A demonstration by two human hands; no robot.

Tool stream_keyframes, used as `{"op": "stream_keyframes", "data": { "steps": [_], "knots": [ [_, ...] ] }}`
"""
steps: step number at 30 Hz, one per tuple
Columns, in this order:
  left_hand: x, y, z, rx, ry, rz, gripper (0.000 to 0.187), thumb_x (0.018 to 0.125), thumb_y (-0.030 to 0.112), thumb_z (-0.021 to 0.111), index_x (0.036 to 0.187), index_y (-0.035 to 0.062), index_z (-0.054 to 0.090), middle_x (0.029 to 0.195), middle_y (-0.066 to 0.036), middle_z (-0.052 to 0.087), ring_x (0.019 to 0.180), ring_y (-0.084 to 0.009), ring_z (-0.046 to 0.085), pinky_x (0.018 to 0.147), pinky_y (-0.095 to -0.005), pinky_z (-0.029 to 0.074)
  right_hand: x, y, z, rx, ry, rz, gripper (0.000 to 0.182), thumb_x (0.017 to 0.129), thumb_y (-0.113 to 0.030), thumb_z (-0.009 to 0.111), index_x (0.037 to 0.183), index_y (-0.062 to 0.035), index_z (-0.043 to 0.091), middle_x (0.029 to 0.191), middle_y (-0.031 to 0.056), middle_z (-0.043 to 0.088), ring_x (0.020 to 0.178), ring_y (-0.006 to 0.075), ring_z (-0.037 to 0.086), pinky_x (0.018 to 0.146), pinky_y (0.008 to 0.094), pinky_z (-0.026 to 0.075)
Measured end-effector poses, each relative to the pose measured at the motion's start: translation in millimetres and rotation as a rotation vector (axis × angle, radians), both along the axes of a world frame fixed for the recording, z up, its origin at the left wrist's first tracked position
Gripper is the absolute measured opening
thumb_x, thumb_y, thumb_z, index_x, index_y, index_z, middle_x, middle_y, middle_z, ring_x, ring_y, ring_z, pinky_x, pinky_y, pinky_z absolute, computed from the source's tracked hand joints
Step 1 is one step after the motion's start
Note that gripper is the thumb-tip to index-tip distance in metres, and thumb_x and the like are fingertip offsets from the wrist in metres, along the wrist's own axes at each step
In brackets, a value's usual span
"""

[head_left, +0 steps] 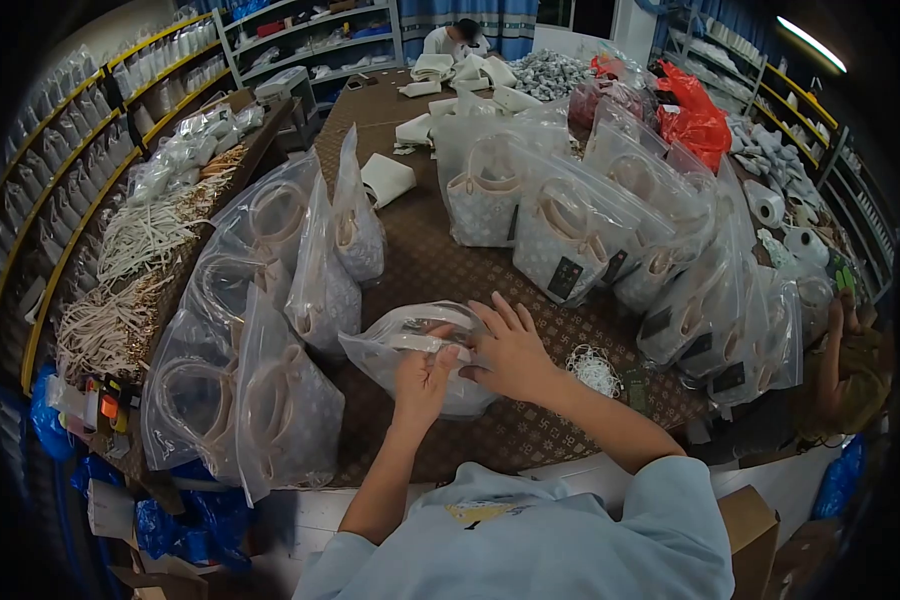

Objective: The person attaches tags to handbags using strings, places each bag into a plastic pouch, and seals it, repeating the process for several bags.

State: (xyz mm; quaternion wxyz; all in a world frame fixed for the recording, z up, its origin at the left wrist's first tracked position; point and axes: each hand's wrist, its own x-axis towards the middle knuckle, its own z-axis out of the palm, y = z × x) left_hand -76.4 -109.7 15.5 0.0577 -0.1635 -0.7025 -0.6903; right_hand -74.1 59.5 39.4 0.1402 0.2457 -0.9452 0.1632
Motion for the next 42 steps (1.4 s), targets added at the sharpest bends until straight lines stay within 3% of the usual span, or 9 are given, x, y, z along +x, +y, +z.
{"op": "stream_keyframes", "data": {
  "steps": [6,9,14,18,25,30,32,37,42],
  "knots": [
    [0,1,8,-0.13,-0.091,0.012,0.032,0.091,0.026,0.052,0.107,-0.0012,0.057,0.095,-0.003,0.06,0.083,-0.0084,0.052,0.071,-0.0244,0.044,-7,3,-46,0.073,-0.101,-0.095,0.038,0.068,-0.028,0.07,0.101,-0.0102,0.06,0.132,0.0124,0.037,0.124,0.0436,0.03,0.091,0.0677,0.026],
    [0,3,12,-0.103,-0.036,0.032,0.038,0.088,0.034,0.055,0.099,-0.0025,0.06,0.087,-0.014,0.063,0.081,-0.0231,0.06,0.073,-0.0331,0.045,-4,1,-43,0.062,-0.101,-0.118,0.036,0.069,-0.024,0.069,0.101,-0.0095,0.06,0.132,0.0128,0.038,0.122,0.0441,0.033,0.091,0.0637,0.031],
    [-8,0,14,-0.634,0.285,-0.042,0.036,0.088,0.033,0.052,0.094,-0.002,0.06,0.087,-0.02,0.062,0.082,-0.0396,0.056,0.074,-0.0457,0.043,-14,4,-55,-0.049,-0.097,-0.076,0.036,0.068,-0.018,0.067,0.101,-0.0069,0.059,0.128,0.0124,0.042,0.12,0.0389,0.037,0.09,0.0472,0.042],
    [-15,5,9,-0.755,0.259,-0.059,0.034,0.088,0.032,0.051,0.091,-0.0013,0.06,0.088,-0.018,0.062,0.085,-0.0369,0.057,0.074,-0.0449,0.043,-34,17,-35,-0.056,-0.18,-0.06,0.037,0.067,-0.015,0.066,0.101,-0.0051,0.059,0.127,0.0135,0.043,0.12,0.0347,0.038,0.089,0.0387,0.045],
    [-15,20,4,-0.899,0.504,0.074,0.031,0.086,0.03,0.053,0.095,0.0012,0.06,0.09,-0.017,0.061,0.086,-0.0352,0.057,0.076,-0.0416,0.044,-26,25,-43,-0.124,0.053,-0.028,0.035,0.066,-0.012,0.068,0.1,-0.0077,0.06,0.129,0.0137,0.042,0.123,0.0363,0.036,0.095,0.0431,0.039],
    [1,16,19,-0.861,0.377,-0.018,0.033,0.084,0.031,0.056,0.093,0.0002,0.061,0.089,-0.018,0.061,0.084,-0.0363,0.058,0.074,-0.0425,0.045,34,46,-43,-0.659,0.129,-0.09,0.027,0.072,-0.007,0.066,0.098,-0.007,0.061,0.124,0.0144,0.047,0.121,0.0347,0.04,0.093,0.0397,0.039],
    [5,17,15,-0.809,0.387,0.054,0.032,0.084,0.03,0.056,0.091,-0.0005,0.061,0.089,-0.018,0.061,0.083,-0.0361,0.058,0.071,-0.0425,0.046,58,66,-72,-0.871,-0.08,-0.354,0.021,0.075,-0.009,0.064,0.096,-0.0052,0.061,0.115,0.0149,0.054,0.112,0.0318,0.049,0.087,0.036,0.042],
    [7,21,14,-0.861,0.347,0.065,0.031,0.083,0.029,0.058,0.092,-0.0003,0.062,0.089,-0.018,0.062,0.084,-0.0352,0.058,0.071,-0.0412,0.047,104,99,-143,-0.743,-0.284,-0.72,0.017,0.076,-0.011,0.062,0.093,-0.0053,0.061,0.094,0.0118,0.061,0.085,0.027,0.059,0.074,0.0329,0.047],
    [16,20,8,-0.827,0.331,0.091,0.031,0.082,0.029,0.06,0.094,0.0005,0.063,0.093,-0.016,0.062,0.088,-0.0333,0.059,0.075,-0.0391,0.047,119,94,-145,-0.549,-0.253,-0.666,0.016,0.075,-0.009,0.062,0.091,-0.0059,0.062,0.085,0.0108,0.061,0.075,0.026,0.059,0.066,0.0332,0.048]
  ]
}}
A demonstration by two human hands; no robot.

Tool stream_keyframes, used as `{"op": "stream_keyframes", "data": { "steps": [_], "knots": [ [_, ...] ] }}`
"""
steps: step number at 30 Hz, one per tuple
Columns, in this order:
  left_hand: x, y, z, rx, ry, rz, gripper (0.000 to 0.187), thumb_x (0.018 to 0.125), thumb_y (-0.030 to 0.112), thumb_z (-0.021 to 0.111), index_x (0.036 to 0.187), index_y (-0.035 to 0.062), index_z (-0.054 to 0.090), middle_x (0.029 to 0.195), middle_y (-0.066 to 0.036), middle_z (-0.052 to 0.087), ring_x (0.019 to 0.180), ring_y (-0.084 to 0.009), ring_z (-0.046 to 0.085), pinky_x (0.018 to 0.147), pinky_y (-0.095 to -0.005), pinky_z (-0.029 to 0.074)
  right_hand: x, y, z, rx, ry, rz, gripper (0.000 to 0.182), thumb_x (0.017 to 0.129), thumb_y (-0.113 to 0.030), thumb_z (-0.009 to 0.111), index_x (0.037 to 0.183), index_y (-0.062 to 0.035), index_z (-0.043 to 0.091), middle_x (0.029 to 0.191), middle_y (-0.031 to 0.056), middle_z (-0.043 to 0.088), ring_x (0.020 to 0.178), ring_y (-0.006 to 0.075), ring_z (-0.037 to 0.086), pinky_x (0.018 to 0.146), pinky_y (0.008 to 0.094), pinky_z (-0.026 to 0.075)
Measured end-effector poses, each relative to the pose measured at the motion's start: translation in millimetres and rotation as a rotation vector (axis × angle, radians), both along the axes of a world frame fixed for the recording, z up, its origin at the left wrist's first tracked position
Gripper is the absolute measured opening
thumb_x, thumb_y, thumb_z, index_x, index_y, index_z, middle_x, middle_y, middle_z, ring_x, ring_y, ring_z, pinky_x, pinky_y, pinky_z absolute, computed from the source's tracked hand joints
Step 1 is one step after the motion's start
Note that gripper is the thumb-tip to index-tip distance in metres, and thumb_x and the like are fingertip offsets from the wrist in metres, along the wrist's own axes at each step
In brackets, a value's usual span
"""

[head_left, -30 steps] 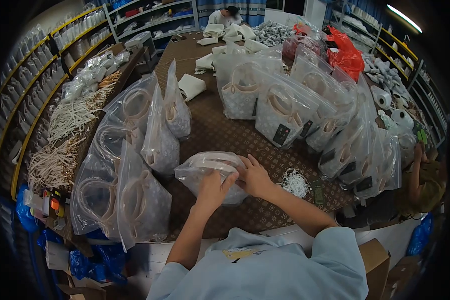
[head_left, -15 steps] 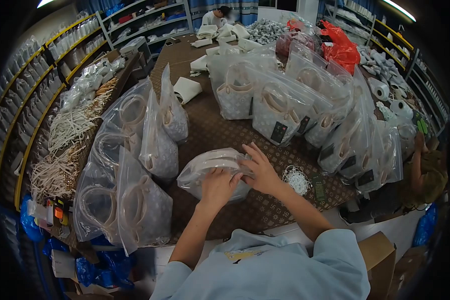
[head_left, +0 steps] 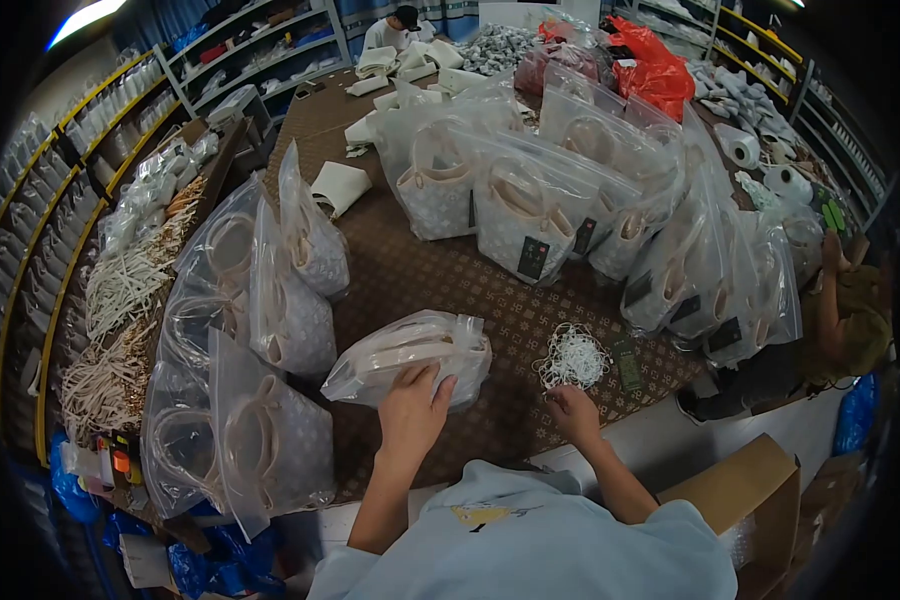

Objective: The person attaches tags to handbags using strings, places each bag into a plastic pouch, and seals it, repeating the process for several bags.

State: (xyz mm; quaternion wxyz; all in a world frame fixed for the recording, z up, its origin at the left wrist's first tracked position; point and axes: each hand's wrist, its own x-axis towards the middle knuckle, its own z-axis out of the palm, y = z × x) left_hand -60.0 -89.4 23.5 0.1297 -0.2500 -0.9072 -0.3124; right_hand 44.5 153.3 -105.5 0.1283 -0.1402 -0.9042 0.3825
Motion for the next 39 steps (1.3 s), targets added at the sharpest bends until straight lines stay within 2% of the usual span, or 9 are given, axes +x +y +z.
{"op": "stream_keyframes", "data": {
  "steps": [3,5,8,17,27,29,31,37,39],
  "knots": [
    [15,0,10,-0.009,0.071,0.018,0.024,0.08,0.025,0.062,0.088,0.0029,0.064,0.09,-0.012,0.064,0.083,-0.0304,0.06,0.069,-0.0366,0.048,1,-8,-3,-0.002,-0.024,0.042,0.016,0.075,-0.009,0.062,0.091,-0.0067,0.062,0.082,0.011,0.06,0.075,0.0279,0.058,0.065,0.0345,0.048],
    [27,1,15,0.144,-0.146,-0.037,0.019,0.079,0.025,0.063,0.084,0.0061,0.066,0.084,-0.008,0.064,0.074,-0.0273,0.062,0.063,-0.0338,0.049,2,-11,-5,-0.007,-0.022,0.073,0.016,0.075,-0.01,0.062,0.091,-0.007,0.062,0.082,0.011,0.06,0.075,0.0282,0.058,0.065,0.0351,0.047],
    [39,6,11,0.14,-0.202,-0.086,0.016,0.08,0.024,0.063,0.081,0.0076,0.066,0.08,-0.005,0.065,0.068,-0.025,0.062,0.058,-0.0317,0.049,1,-13,-7,0.038,-0.033,0.129,0.015,0.076,-0.011,0.061,0.091,-0.0073,0.062,0.081,0.0105,0.06,0.075,0.028,0.058,0.065,0.036,0.047],
    [51,9,-6,0.064,-0.252,-0.158,0.016,0.081,0.023,0.061,0.082,0.0076,0.066,0.08,-0.005,0.064,0.069,-0.0243,0.062,0.058,-0.0318,0.048,11,-3,-8,0.052,-0.091,0.112,0.016,0.075,-0.011,0.061,0.091,-0.0069,0.063,0.082,0.0104,0.06,0.077,0.0278,0.058,0.067,0.0362,0.047],
    [55,11,-15,-0.036,-0.456,-0.175,0.026,0.081,0.025,0.062,0.095,0.0032,0.064,0.078,-0.012,0.064,0.067,-0.0239,0.063,0.061,-0.03,0.048,69,64,-28,0.124,-0.203,-0.445,0.016,0.079,-0.02,0.058,0.091,-0.0095,0.062,0.086,0.0085,0.061,0.083,0.031,0.057,0.071,0.0395,0.046],
    [57,12,-19,-0.078,-0.484,-0.211,0.027,0.081,0.026,0.062,0.096,0.0032,0.064,0.078,-0.013,0.064,0.068,-0.024,0.063,0.061,-0.0304,0.048,69,75,-15,0.08,-0.251,-0.601,0.02,0.079,-0.021,0.059,0.095,-0.0087,0.061,0.088,0.0098,0.06,0.086,0.0315,0.056,0.074,0.04,0.046],
    [57,15,-23,-0.132,-0.491,-0.18,0.024,0.079,0.024,0.064,0.094,0.0049,0.065,0.084,-0.011,0.065,0.073,-0.0243,0.064,0.065,-0.0316,0.049,67,107,-53,0.167,-0.164,-0.689,0.029,0.078,-0.024,0.061,0.102,-0.0071,0.058,0.093,0.0115,0.058,0.093,0.0323,0.053,0.077,0.0405,0.044],
    [61,30,-12,-0.208,-0.559,-0.199,0.027,0.08,0.026,0.062,0.096,0.0042,0.064,0.085,-0.013,0.065,0.075,-0.0253,0.063,0.068,-0.0325,0.049,18,128,-41,0.331,-0.322,-0.719,0.057,0.069,-0.038,0.069,0.111,-0.0026,0.054,0.113,0.0123,0.049,0.105,0.0319,0.046,0.083,0.0402,0.045],
    [64,30,-9,-0.234,-0.529,-0.214,0.028,0.081,0.027,0.061,0.097,0.0039,0.064,0.086,-0.014,0.065,0.076,-0.0261,0.063,0.069,-0.0333,0.049,8,135,-48,0.296,-0.677,-0.623,0.073,0.064,-0.043,0.072,0.121,-0.0029,0.048,0.12,0.013,0.045,0.112,0.0317,0.043,0.088,0.0401,0.044]
  ]
}}
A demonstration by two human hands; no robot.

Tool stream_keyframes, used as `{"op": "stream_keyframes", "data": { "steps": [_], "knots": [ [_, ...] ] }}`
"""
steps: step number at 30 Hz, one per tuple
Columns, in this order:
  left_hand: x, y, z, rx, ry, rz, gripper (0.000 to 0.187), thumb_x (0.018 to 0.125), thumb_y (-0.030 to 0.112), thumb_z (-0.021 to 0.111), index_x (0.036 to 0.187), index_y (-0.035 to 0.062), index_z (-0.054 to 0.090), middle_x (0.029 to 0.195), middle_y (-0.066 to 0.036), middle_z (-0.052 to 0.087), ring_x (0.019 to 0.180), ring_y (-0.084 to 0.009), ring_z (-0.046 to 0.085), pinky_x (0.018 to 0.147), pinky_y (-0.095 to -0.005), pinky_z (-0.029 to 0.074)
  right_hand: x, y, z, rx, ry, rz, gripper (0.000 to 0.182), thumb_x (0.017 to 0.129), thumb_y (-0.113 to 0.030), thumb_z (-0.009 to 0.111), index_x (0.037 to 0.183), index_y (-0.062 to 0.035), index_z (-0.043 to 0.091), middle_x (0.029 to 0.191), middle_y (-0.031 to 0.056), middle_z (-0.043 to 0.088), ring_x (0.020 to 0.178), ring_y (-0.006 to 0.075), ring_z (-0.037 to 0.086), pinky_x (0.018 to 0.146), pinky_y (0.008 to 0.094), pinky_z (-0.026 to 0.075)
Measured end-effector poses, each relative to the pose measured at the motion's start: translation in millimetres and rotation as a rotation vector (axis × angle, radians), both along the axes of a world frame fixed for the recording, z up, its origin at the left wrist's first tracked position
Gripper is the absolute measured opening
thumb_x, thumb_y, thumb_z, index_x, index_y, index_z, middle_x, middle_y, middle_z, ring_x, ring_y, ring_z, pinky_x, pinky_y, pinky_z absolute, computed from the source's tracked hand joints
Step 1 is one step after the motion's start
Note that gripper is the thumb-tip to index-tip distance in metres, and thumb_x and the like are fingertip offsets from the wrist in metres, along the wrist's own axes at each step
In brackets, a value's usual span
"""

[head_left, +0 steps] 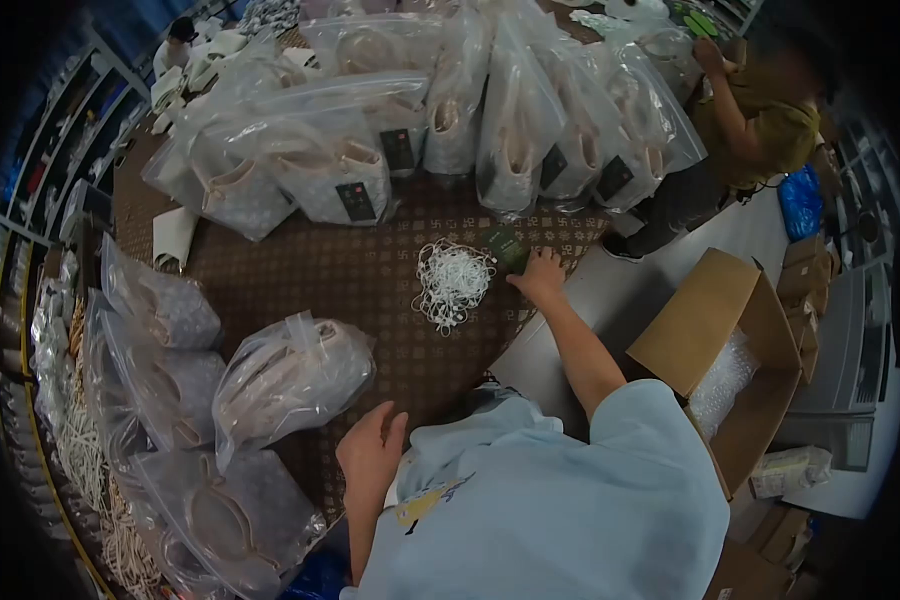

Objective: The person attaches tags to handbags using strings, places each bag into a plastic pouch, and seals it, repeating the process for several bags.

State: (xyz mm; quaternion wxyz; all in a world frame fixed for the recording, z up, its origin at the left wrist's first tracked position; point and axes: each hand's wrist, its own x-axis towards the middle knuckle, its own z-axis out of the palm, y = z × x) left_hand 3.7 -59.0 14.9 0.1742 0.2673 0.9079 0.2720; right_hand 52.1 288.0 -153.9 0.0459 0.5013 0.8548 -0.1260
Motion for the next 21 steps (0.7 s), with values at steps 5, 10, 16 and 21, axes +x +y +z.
{"op": "stream_keyframes", "data": {
  "steps": [5,10,16,21],
  "knots": [
    [1,-1,-20,0.079,-0.02,-0.026,0.031,0.081,0.028,0.061,0.1,0.0032,0.063,0.088,-0.015,0.064,0.078,-0.0286,0.063,0.07,-0.0349,0.048,-5,3,-8,-0.001,0.003,-0.04,0.07,0.066,-0.044,0.069,0.12,-0.003,0.049,0.117,0.0136,0.047,0.108,0.032,0.047,0.084,0.0404,0.046],
    [-1,-1,-19,0.007,-0.096,-0.004,0.032,0.081,0.027,0.061,0.102,0.0027,0.062,0.091,-0.015,0.064,0.079,-0.0282,0.062,0.071,-0.0341,0.048,2,5,12,-0.104,0.179,-0.147,0.063,0.067,-0.04,0.069,0.112,-0.0006,0.052,0.107,0.0163,0.055,0.1,0.032,0.054,0.082,0.0406,0.047],
    [-9,9,-28,0.166,-0.099,-0.07,0.032,0.085,0.025,0.058,0.105,0.0002,0.06,0.091,-0.016,0.065,0.079,-0.0242,0.063,0.071,-0.0315,0.048,17,-35,49,-0.239,0.708,-0.06,0.063,0.068,-0.042,0.067,0.116,-0.0033,0.05,0.097,0.017,0.062,0.09,0.0331,0.06,0.081,0.0402,0.046],
    [-7,42,-41,0.679,-0.225,0.098,0.026,0.089,0.021,0.054,0.091,-0.0042,0.058,0.077,-0.013,0.063,0.067,-0.0145,0.056,0.062,-0.027,0.045,24,-146,93,-0.332,0.793,0.522,0.058,0.067,-0.036,0.069,0.114,-0.0063,0.052,0.101,0.015,0.059,0.095,0.0316,0.056,0.082,0.0396,0.044]
  ]
}}
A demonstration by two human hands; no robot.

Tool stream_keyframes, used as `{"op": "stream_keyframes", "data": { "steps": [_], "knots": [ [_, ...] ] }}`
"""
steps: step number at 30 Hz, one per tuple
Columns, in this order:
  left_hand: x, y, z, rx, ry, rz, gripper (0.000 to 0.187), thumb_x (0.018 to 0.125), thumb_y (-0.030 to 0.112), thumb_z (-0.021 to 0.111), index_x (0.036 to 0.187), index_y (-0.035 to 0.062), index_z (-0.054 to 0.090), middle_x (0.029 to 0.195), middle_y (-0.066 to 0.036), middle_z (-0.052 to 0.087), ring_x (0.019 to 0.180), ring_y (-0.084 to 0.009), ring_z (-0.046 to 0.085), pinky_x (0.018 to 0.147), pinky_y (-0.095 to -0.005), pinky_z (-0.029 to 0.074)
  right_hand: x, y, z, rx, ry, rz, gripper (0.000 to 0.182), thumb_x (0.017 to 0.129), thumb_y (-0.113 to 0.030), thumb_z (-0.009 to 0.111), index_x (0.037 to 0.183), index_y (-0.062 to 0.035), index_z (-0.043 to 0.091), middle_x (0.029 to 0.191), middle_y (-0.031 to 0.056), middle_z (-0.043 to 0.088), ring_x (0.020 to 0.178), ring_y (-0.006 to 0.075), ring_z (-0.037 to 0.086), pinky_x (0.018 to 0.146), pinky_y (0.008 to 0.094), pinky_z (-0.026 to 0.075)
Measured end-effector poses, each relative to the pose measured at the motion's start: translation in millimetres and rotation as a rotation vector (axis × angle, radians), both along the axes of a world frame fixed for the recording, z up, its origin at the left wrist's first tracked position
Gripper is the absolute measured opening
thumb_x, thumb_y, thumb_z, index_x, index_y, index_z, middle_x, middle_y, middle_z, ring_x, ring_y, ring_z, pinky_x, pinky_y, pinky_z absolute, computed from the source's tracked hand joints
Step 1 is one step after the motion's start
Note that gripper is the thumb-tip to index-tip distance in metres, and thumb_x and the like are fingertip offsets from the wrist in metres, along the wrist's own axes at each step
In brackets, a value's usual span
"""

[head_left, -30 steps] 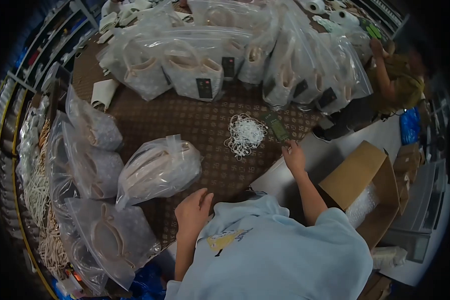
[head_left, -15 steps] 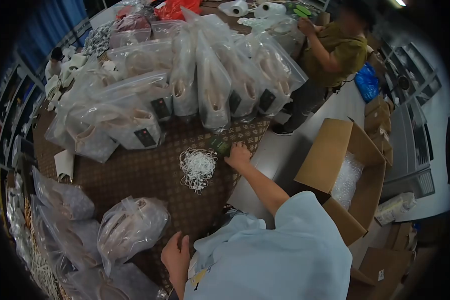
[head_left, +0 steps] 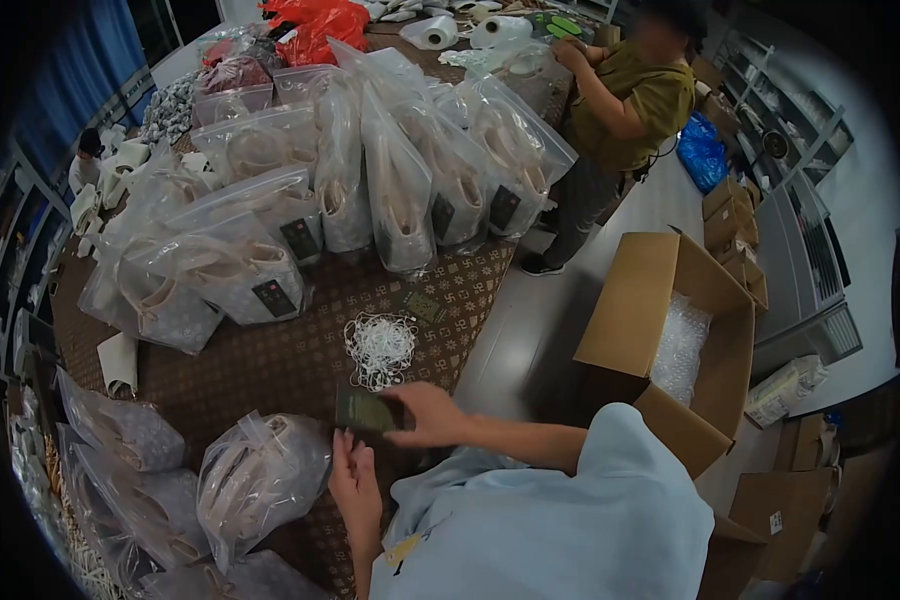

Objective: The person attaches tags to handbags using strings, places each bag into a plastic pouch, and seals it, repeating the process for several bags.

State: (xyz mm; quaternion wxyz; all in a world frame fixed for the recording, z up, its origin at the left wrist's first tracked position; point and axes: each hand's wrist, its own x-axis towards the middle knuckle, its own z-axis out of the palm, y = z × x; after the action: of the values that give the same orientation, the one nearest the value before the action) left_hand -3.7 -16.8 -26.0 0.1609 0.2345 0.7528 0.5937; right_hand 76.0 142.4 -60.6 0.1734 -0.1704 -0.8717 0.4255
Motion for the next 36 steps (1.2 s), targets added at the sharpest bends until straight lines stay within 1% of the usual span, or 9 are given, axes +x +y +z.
{"op": "stream_keyframes", "data": {
  "steps": [7,11,14,17,19,22,26,28,36],
  "knots": [
    [-14,-25,-31,-0.038,0.017,0.159,0.036,0.089,0.016,0.054,0.061,-0.0021,0.04,0.053,-0.005,0.048,0.053,-0.0079,0.041,0.048,-0.0273,0.035,-2,-19,-3,-0.047,0.017,0.214,0.049,0.073,-0.033,0.069,0.111,-0.0066,0.054,0.095,0.011,0.06,0.093,0.0292,0.056,0.082,0.0378,0.044],
    [-19,-46,-26,-0.106,0.008,0.153,0.035,0.088,0.015,0.055,0.06,-0.0009,0.041,0.052,0.0,0.042,0.053,-0.0059,0.038,0.047,-0.0252,0.033,-3,17,-23,-0.091,-0.035,-0.057,0.031,0.08,-0.033,0.061,0.1,-0.008,0.061,0.087,0.0104,0.062,0.079,0.0267,0.059,0.068,0.0369,0.047],
    [-14,-57,-31,-0.09,-0.079,0.163,0.026,0.087,0.009,0.056,0.065,-0.0007,0.046,0.057,0.004,0.038,0.055,-0.0044,0.033,0.049,-0.022,0.031,-6,48,-30,-0.18,-0.136,-0.179,0.03,0.082,-0.033,0.058,0.098,-0.0078,0.062,0.085,0.0103,0.063,0.078,0.0257,0.06,0.068,0.0363,0.047],
    [-5,-58,-39,0.119,-0.105,0.256,0.005,0.085,0.004,0.056,0.088,-0.0006,0.058,0.062,0.005,0.034,0.058,-0.0043,0.03,0.052,-0.0196,0.029,-8,72,-65,-0.093,-0.234,-0.252,0.032,0.081,-0.031,0.059,0.103,-0.0085,0.06,0.09,0.01,0.062,0.082,0.0265,0.059,0.072,0.0377,0.047],
    [3,-58,-30,0.106,-0.192,0.408,0.032,0.084,0.0,0.054,0.116,0.0013,0.054,0.065,0.004,0.035,0.06,-0.0047,0.032,0.055,-0.0186,0.03,-10,82,-92,0.057,-0.328,-0.347,0.037,0.078,-0.03,0.061,0.11,-0.0101,0.056,0.097,0.0104,0.059,0.091,0.0279,0.056,0.078,0.0394,0.046],
    [5,-56,-25,0.02,-0.085,0.382,0.044,0.083,-0.001,0.054,0.127,0.0018,0.046,0.065,0.004,0.032,0.059,-0.0054,0.032,0.054,-0.0188,0.031,-9,80,-114,0.281,-0.365,-0.347,0.044,0.075,-0.028,0.064,0.113,-0.0113,0.052,0.103,0.0111,0.056,0.098,0.0295,0.053,0.083,0.0403,0.045],
    [4,-57,-29,-0.145,-0.054,0.284,0.038,0.083,-0.001,0.054,0.121,-0.0003,0.051,0.067,0.002,0.043,0.062,-0.0065,0.04,0.057,-0.02,0.036,-13,88,-118,0.167,-0.388,-0.354,0.044,0.073,-0.027,0.065,0.112,-0.0113,0.053,0.104,0.012,0.055,0.099,0.0295,0.052,0.085,0.0397,0.044],
    [4,-53,-36,-0.071,0.175,0.214,0.03,0.084,0.0,0.053,0.114,-0.0016,0.056,0.075,-0.003,0.055,0.067,-0.0082,0.048,0.061,-0.0221,0.041,-13,94,-115,-0.012,-0.394,-0.464,0.042,0.074,-0.029,0.064,0.111,-0.0121,0.054,0.097,0.0083,0.057,0.094,0.0283,0.054,0.078,0.0384,0.046],
    [6,-42,-11,-0.202,0.143,0.087,0.022,0.083,0.001,0.054,0.104,-0.0013,0.061,0.08,-0.009,0.059,0.068,-0.0119,0.053,0.063,-0.023,0.042,-18,118,-108,-0.113,-0.363,-0.497,0.035,0.076,-0.03,0.063,0.102,-0.007,0.061,0.09,0.0108,0.063,0.084,0.0279,0.061,0.074,0.0366,0.048]
  ]
}}
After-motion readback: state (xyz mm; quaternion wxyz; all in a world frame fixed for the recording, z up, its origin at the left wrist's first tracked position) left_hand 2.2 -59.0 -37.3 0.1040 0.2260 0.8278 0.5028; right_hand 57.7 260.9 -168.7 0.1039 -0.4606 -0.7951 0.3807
